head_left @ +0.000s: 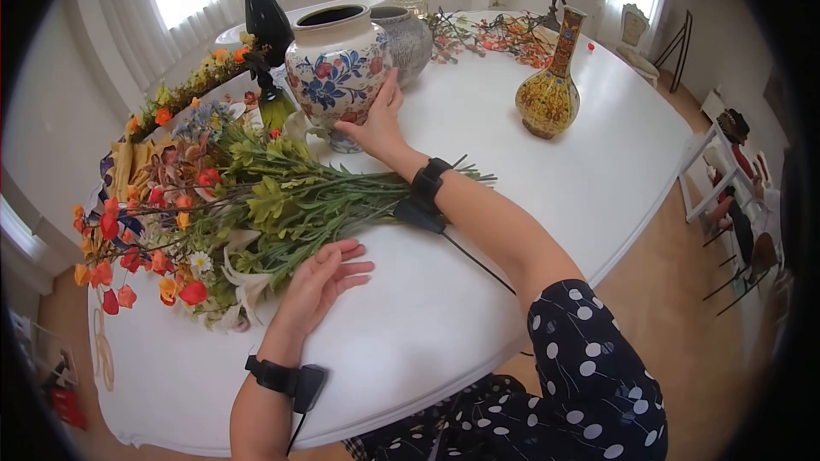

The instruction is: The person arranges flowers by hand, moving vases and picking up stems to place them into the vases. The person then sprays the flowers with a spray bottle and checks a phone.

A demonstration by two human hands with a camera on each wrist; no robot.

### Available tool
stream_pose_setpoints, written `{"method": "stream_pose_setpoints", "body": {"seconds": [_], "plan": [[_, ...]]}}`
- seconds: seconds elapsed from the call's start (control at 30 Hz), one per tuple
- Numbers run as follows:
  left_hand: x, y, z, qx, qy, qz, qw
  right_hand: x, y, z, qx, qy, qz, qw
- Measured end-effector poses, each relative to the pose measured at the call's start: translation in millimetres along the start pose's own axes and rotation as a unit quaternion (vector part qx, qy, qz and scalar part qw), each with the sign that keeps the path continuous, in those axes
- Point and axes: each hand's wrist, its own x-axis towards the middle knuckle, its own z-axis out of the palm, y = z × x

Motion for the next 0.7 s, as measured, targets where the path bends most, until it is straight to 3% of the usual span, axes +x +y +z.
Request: {"method": "stream_pose_setpoints", "body": {"seconds": [0.43, 0.63, 0.7], "plan": [[2, -2, -1, 0.002, -0.010, 0.000, 1.000, 3, 8, 1, 0.040, -0.059, -0.009, 0.997], [2, -1, 1, 0.003, -0.003, 0.000, 1.000, 6, 3, 11, 0.014, -0.059, 0.019, 0.998], [3, -2, -1, 0.002, -0.003, 0.001, 1.000, 8, -2, 11, 0.031, -0.098, 0.054, 0.993]]}}
